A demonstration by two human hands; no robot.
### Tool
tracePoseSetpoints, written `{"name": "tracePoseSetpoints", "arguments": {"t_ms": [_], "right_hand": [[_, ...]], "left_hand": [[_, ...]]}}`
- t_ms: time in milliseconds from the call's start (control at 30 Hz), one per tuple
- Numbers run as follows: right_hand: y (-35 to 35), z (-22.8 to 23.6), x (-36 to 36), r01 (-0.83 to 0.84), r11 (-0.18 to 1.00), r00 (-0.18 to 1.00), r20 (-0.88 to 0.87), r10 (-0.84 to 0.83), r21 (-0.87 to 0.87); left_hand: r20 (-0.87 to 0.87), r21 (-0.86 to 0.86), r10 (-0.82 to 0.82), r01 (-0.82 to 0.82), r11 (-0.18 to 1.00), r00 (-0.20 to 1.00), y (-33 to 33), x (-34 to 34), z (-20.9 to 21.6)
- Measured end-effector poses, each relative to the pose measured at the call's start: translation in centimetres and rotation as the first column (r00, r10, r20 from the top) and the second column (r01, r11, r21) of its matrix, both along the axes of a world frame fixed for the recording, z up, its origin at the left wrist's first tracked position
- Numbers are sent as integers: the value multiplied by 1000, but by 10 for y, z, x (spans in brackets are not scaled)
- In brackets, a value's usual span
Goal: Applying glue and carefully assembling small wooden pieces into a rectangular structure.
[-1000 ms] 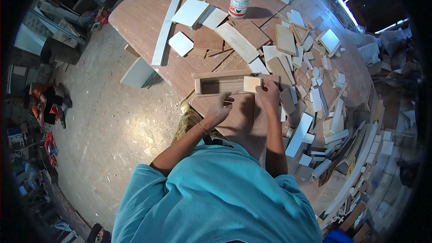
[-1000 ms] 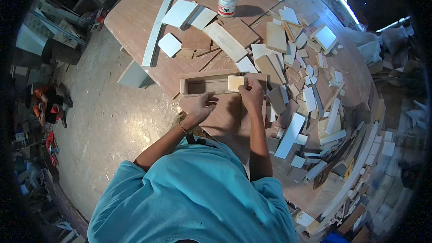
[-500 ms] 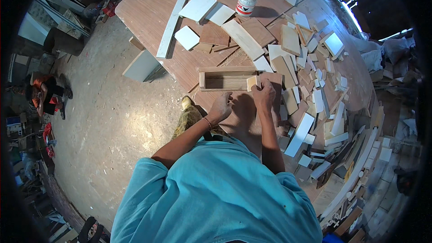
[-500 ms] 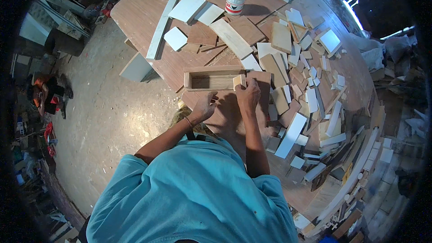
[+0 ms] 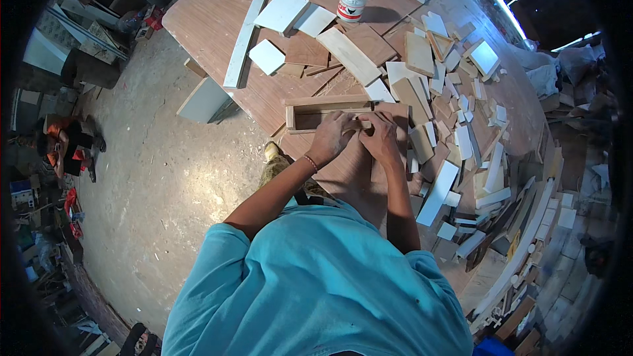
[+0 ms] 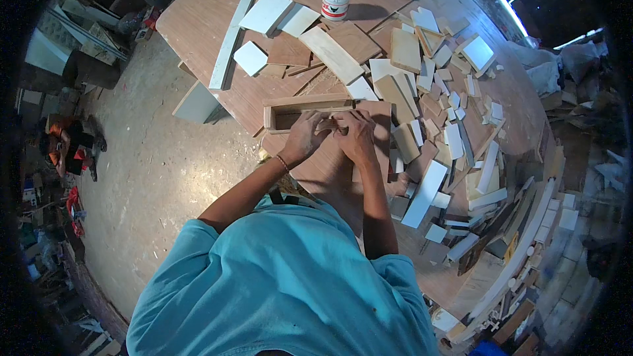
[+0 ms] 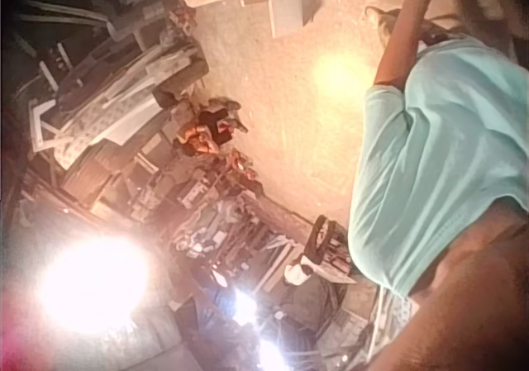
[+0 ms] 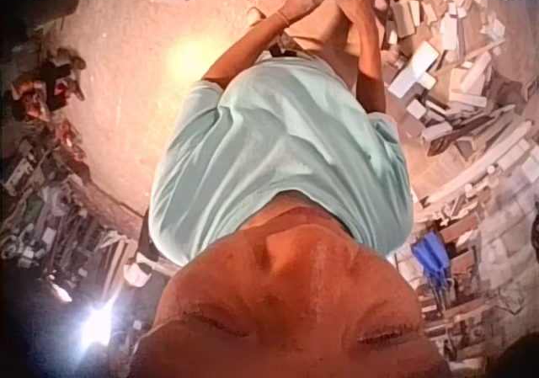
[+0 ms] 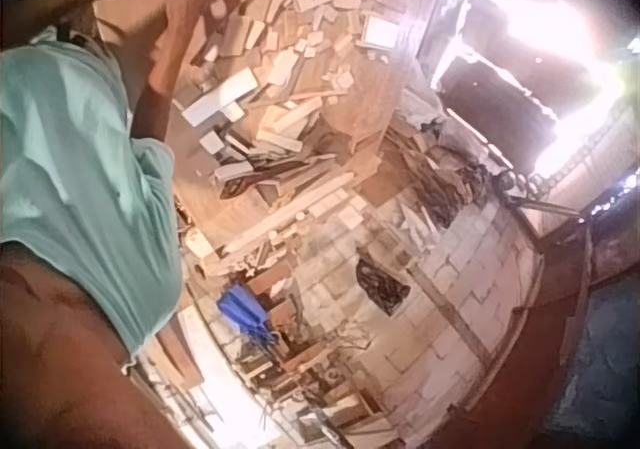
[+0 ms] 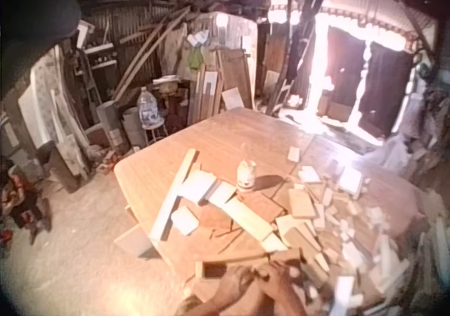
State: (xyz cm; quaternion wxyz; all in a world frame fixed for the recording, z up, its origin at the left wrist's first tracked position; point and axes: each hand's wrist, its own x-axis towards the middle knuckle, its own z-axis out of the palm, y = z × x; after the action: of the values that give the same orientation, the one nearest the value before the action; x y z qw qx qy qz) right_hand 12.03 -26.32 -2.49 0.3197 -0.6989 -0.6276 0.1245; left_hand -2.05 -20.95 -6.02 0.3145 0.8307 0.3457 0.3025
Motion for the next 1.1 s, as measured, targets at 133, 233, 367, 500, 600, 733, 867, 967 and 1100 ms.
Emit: {"name": "tracePoseSetpoints", "arguments": {"t_ms": [133, 233, 367, 500, 600, 733, 867, 967, 1100], "right_hand": [[-6, 1, -9, 234, 958, 969, -120, -216, 166], [-15, -3, -15, 514, 855, 793, -420, -441, 72], [-22, -5, -16, 363, 887, 626, -630, -459, -286], [-22, -6, -12, 389, 899, 769, -466, -437, -200], [-15, -10, -6, 426, 893, 834, -322, -449, -141], [-1, -23, 0, 442, 890, 874, -169, -455, -110], [4, -22, 2, 454, 872, 879, -69, -472, -182], [4, -21, -3, 444, 877, 891, -18, -454, -185], [-2, -21, -11, 418, 907, 907, -41, -420, -46]], "left_hand": [[23, 32, 51, -52, 998, 998, -9, 10, 16], [-19, 167, 42, -38, 985, 999, -15, 10, 16], [-61, 226, -77, 89, 970, 995, -23, 6, 7], [2, 179, -177, 174, 968, 984, -37, 5, 3], [21, 148, -139, 134, 980, 990, -44, -2, -7], [-262, 118, -5, 38, 992, 965, -36, -7, -16], [-378, 111, 6, 39, 993, 926, -38, -15, -31], [-359, 164, 23, 39, 986, 933, -39, -15, -34], [-267, 40, 37, -27, 999, 963, -36, -14, -30]]}}
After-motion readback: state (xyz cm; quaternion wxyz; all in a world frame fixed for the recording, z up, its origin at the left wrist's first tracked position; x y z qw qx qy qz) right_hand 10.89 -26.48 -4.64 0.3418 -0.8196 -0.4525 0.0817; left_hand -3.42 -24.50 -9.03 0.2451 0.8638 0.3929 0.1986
